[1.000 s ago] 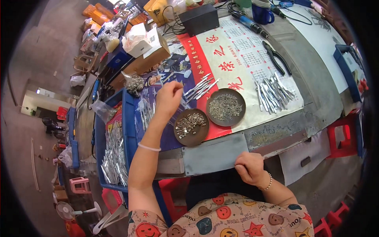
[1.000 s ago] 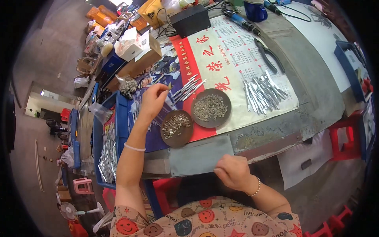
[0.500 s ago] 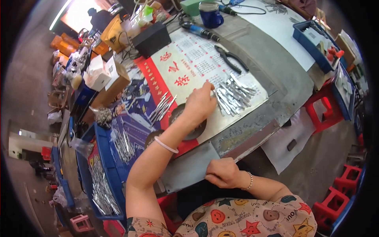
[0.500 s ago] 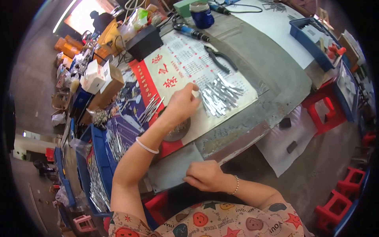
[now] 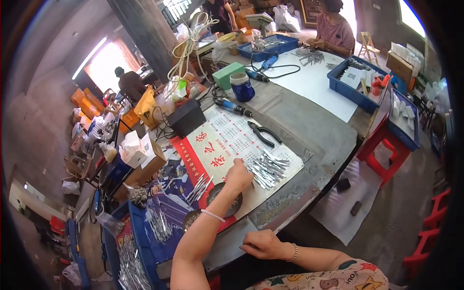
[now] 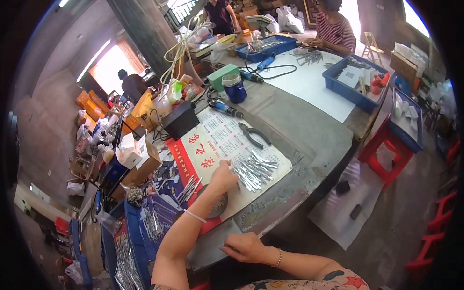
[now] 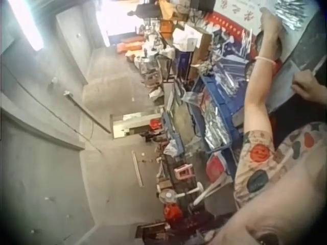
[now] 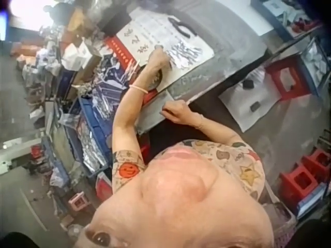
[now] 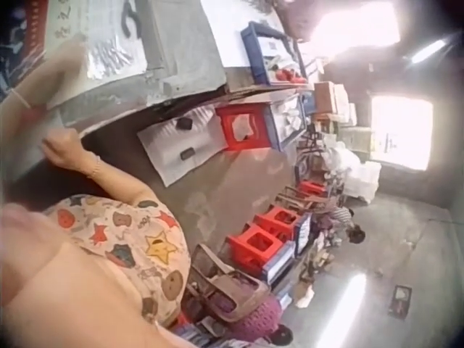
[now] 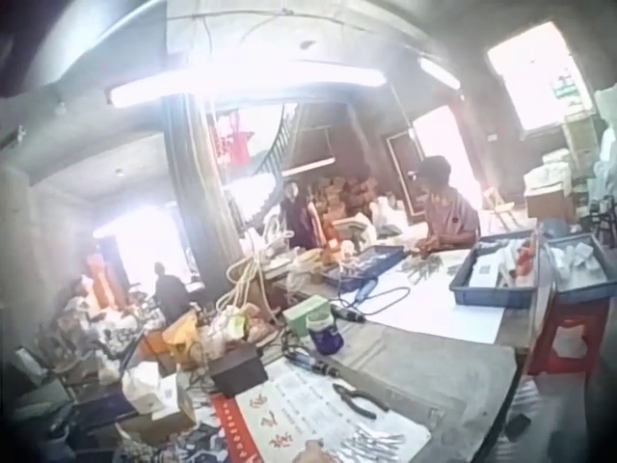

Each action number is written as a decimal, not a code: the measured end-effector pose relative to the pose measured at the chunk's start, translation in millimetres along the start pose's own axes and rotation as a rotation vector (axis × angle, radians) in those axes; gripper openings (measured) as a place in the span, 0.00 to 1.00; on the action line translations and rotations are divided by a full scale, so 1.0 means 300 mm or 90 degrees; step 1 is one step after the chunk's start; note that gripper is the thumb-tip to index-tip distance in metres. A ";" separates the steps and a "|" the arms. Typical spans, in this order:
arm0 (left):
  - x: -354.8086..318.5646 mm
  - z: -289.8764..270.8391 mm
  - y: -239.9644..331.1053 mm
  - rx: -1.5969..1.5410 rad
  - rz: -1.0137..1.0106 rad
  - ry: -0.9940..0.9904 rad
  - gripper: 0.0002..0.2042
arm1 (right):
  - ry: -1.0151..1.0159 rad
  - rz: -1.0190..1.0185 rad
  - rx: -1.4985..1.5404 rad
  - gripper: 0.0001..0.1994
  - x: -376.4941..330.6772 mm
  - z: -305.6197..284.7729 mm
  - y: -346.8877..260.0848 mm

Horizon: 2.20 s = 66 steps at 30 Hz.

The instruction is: Assembling small metal jewelry or decorative components by attaching flower-shaped pieces to thin metal pins.

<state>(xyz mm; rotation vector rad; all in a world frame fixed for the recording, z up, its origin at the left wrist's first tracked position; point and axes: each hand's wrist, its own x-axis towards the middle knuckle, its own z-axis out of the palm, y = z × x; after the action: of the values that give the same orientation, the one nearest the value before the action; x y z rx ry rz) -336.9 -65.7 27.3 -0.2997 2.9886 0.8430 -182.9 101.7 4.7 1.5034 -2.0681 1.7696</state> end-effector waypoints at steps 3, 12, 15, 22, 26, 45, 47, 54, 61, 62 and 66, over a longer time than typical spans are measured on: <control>-0.009 -0.069 -0.033 -0.139 -0.015 0.015 0.26 | -0.005 0.008 0.000 0.09 0.009 0.009 -0.004; -0.488 -0.305 0.160 -0.570 0.118 0.106 0.17 | 0.063 0.382 0.415 0.11 0.015 -0.024 -0.046; -0.679 -0.265 0.128 -0.632 0.171 0.179 0.17 | 0.016 0.400 0.606 0.18 0.031 -0.049 -0.118; -0.916 -0.144 0.030 -0.653 0.123 0.308 0.18 | -0.210 0.444 0.550 0.20 0.032 -0.013 -0.209; -0.980 -0.155 0.014 -0.732 0.070 0.325 0.17 | -0.250 0.435 0.507 0.17 0.029 0.037 -0.219; -1.168 -0.051 -0.146 -1.043 -0.119 0.183 0.15 | -0.409 -0.061 -0.478 0.08 0.855 0.156 0.426; -1.168 -0.039 -0.149 -1.022 -0.169 0.189 0.12 | -0.488 -0.057 -0.570 0.06 0.887 0.217 0.459; -1.153 -0.089 -0.122 -1.006 -0.216 0.184 0.12 | -0.585 -0.119 -0.615 0.08 0.952 0.238 0.426; -1.157 -0.063 -0.122 -1.023 -0.161 0.262 0.09 | -0.560 -0.030 -0.519 0.11 0.981 0.182 0.428; -1.163 -0.063 -0.117 -1.021 -0.160 0.263 0.09 | -0.543 0.023 -0.476 0.11 0.974 0.172 0.421; -1.186 -0.059 -0.097 -1.044 -0.152 0.277 0.07 | -0.320 0.065 -0.179 0.07 0.870 0.054 0.277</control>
<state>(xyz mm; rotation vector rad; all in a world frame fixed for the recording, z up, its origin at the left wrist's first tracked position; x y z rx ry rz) 18.2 -35.8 53.4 -0.8210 1.5548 3.1186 -368.1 -83.4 86.7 1.9228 -2.5188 1.1309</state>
